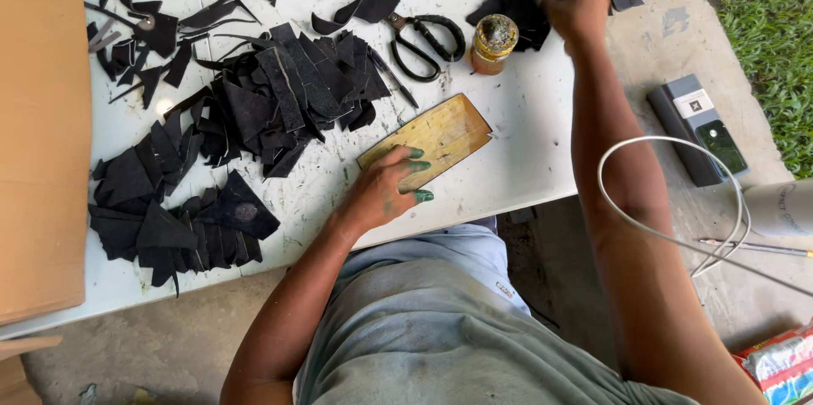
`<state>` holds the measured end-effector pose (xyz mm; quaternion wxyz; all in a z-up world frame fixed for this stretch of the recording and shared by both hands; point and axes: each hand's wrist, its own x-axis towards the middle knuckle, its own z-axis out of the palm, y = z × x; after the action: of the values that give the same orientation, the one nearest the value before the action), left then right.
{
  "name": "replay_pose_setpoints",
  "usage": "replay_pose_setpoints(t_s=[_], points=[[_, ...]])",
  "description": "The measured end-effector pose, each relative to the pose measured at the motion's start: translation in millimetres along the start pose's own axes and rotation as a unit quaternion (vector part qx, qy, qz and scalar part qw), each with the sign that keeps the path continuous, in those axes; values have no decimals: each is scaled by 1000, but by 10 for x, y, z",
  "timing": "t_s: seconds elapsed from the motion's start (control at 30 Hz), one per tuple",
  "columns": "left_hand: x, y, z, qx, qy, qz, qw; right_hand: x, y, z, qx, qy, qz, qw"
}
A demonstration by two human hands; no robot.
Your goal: The person folds black fabric pieces and presses them together on a wooden board. They repeatedly pick up pieces, fold them, and place them on the board, occasionally using scissors to trim edges. The process continues with multiple fabric pieces being handled one at a time.
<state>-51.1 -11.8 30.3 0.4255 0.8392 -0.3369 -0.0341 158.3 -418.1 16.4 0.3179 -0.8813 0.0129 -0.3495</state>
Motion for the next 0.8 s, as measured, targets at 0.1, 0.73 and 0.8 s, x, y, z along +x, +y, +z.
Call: replay_pose_setpoints(t_s=[0.1, 0.73, 0.8], points=[[23, -95, -49, -16, -45, 22, 999, -98, 434, 265, -31, -27, 76, 996], [-672, -348, -1149, 148, 319, -124, 928, -1273, -1483, -177, 326, -262, -92, 904], [-620, -399, -1278, 175, 310, -152, 922, -1385, -1945, -67, 293, -286, -107, 906]])
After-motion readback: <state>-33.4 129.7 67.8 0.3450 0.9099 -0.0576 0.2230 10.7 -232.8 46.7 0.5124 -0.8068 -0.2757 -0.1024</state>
